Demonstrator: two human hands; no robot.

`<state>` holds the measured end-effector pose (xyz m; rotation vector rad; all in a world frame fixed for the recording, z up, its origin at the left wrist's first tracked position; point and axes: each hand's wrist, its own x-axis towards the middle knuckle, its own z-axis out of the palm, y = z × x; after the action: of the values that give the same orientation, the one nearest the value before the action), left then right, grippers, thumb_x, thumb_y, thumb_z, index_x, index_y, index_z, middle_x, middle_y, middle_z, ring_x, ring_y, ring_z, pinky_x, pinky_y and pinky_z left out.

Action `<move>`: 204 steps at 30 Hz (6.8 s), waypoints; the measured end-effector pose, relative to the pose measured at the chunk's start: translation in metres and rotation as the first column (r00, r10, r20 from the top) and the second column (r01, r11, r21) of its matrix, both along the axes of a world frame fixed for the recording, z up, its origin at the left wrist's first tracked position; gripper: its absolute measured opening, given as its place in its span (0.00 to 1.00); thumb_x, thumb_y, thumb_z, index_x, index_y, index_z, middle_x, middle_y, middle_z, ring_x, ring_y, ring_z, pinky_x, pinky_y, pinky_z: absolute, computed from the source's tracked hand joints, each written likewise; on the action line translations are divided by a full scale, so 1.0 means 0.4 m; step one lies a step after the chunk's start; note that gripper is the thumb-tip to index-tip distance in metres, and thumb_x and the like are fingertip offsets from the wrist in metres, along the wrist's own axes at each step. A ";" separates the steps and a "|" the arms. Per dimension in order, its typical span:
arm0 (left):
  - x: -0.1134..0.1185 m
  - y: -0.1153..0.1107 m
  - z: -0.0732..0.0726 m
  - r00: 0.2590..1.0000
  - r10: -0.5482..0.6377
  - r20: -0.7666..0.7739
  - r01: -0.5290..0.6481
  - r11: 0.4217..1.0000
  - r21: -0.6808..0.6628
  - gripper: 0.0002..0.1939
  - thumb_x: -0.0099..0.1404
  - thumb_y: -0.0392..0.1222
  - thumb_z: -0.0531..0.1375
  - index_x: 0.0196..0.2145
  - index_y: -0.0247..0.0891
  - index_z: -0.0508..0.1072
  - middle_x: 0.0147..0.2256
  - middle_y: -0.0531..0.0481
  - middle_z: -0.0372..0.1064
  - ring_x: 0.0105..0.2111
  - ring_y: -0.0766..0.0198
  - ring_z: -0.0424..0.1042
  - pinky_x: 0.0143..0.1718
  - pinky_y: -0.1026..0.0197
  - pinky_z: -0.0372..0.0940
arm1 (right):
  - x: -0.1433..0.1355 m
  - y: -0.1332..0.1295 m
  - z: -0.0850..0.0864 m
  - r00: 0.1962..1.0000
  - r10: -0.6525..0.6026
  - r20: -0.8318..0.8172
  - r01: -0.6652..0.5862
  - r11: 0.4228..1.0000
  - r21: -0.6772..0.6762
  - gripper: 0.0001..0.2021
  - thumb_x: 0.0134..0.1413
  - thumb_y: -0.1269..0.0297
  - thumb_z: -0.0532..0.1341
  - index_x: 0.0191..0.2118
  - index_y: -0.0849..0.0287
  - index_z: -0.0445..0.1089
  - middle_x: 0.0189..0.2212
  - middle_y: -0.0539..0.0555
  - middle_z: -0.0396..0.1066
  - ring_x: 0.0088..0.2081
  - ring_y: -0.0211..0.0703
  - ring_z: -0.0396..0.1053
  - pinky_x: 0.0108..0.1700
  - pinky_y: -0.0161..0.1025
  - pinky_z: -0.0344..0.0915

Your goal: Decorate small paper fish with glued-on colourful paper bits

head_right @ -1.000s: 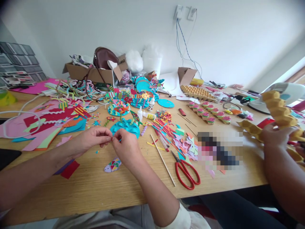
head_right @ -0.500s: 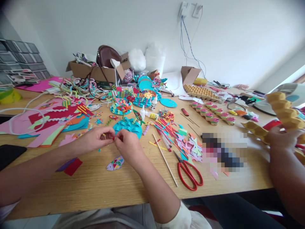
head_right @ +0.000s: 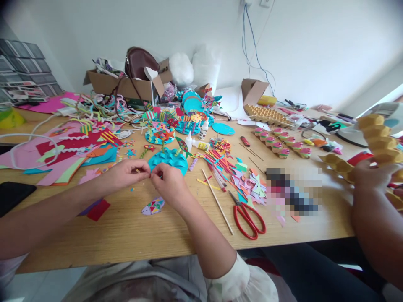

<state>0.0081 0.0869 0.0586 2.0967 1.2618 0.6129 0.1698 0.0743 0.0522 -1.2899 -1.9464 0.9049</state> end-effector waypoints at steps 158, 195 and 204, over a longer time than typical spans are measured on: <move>0.009 -0.064 -0.054 0.989 -0.094 -0.115 0.135 0.891 0.433 0.08 0.62 0.35 0.52 0.28 0.35 0.69 0.29 0.50 0.66 0.34 0.63 0.65 0.35 0.61 0.60 | 0.068 -0.045 -0.051 1.000 -0.014 -0.026 0.009 0.978 -0.208 0.05 0.47 0.69 0.55 0.24 0.60 0.65 0.18 0.45 0.60 0.22 0.32 0.56 0.24 0.30 0.52; 0.031 -0.077 -0.120 0.925 -0.252 -0.283 0.363 0.805 0.470 0.13 0.65 0.31 0.49 0.37 0.34 0.73 0.31 0.46 0.64 0.35 0.61 0.61 0.36 0.60 0.60 | 0.058 -0.060 -0.023 0.822 0.078 0.564 -0.016 0.993 -0.113 0.11 0.45 0.70 0.54 0.30 0.60 0.74 0.28 0.54 0.75 0.28 0.38 0.67 0.25 0.32 0.53; 0.032 -0.077 -0.121 0.924 -0.228 -0.307 0.359 0.794 0.491 0.13 0.64 0.31 0.48 0.36 0.34 0.73 0.31 0.46 0.64 0.35 0.61 0.62 0.36 0.61 0.61 | 0.059 -0.064 -0.030 0.813 0.060 0.579 -0.005 0.995 -0.095 0.12 0.45 0.70 0.53 0.30 0.59 0.74 0.27 0.54 0.74 0.27 0.38 0.66 0.25 0.32 0.52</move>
<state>0.0211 0.0559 0.0101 2.8438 0.9003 0.6456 0.1935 0.0486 0.0400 -1.7451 -2.4150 0.6583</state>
